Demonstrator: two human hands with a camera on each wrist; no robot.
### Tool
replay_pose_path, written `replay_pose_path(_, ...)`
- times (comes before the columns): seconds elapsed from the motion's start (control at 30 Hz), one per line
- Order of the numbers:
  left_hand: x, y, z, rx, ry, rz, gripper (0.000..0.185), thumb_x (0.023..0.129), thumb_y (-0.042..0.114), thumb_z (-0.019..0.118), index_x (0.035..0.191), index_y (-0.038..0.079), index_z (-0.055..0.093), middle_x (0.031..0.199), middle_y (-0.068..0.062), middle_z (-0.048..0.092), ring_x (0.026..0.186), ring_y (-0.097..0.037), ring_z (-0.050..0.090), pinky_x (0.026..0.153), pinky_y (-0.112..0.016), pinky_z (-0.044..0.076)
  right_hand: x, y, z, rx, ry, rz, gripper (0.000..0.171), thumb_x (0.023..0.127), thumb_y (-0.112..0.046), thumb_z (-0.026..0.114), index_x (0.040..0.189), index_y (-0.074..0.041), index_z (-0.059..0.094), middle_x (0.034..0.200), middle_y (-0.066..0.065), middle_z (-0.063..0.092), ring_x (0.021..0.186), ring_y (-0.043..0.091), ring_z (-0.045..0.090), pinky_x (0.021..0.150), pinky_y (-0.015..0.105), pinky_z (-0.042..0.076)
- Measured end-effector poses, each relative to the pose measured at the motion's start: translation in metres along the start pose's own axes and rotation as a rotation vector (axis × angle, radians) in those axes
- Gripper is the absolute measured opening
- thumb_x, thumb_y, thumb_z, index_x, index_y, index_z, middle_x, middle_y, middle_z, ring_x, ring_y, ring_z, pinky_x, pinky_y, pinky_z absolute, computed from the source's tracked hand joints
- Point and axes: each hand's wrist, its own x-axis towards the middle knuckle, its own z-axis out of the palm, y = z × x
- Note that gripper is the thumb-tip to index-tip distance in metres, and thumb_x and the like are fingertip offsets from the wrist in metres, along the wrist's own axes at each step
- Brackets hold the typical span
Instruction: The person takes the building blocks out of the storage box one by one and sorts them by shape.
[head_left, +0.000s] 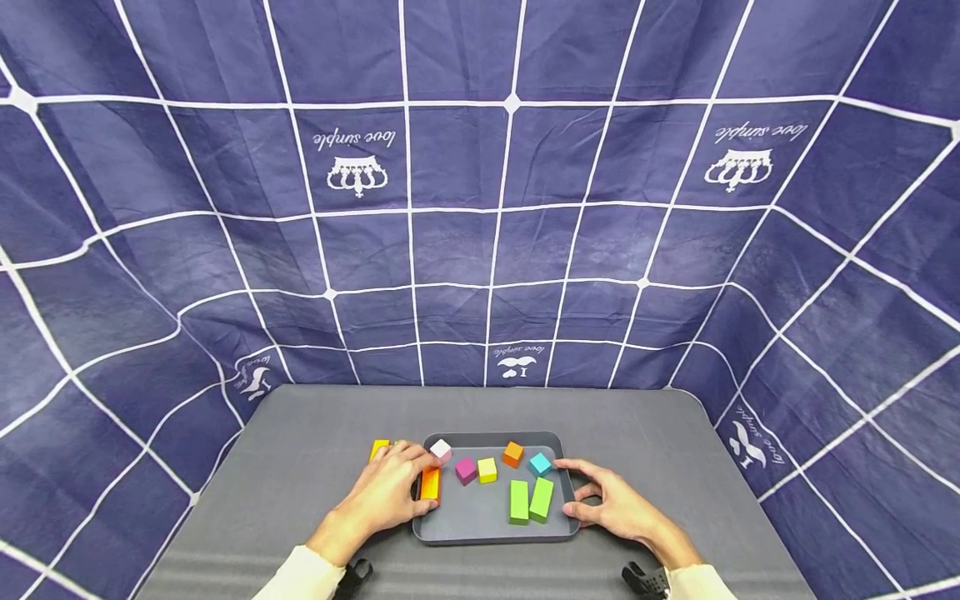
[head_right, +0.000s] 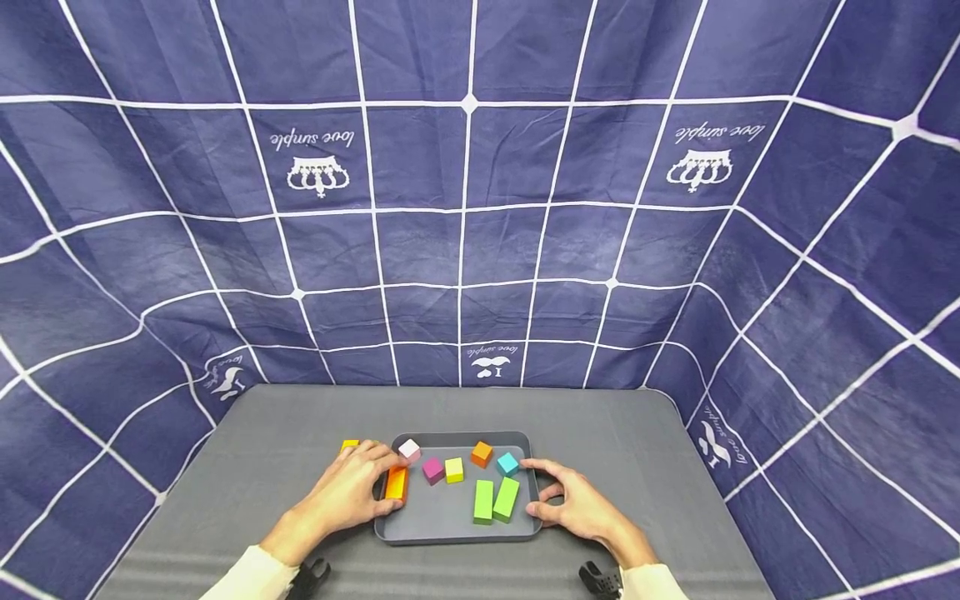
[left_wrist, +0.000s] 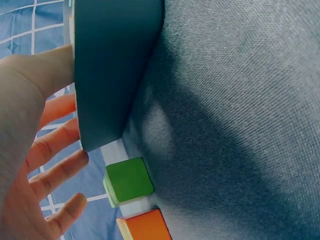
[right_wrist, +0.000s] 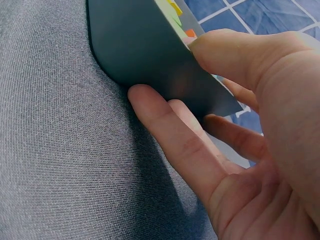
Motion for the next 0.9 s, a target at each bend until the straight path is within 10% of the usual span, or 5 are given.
replay_pose_path(0.9, -0.001, 0.003, -0.017, 0.023, 0.073, 0.025, 0.060, 0.079, 0.041, 0.107, 0.133, 0.026, 0.085, 0.121, 0.009, 0.079, 0.119, -0.017, 0.072, 0.099, -0.051, 0.059, -0.002, -0.001, 0.000, 0.002, -0.001, -0.006, 0.074, 0.107, -0.005, 0.083, 0.172, 0.002, 0.048, 0.109, 0.027, 0.080, 0.092, 0.017, 0.081, 0.078, 0.034, 0.072)
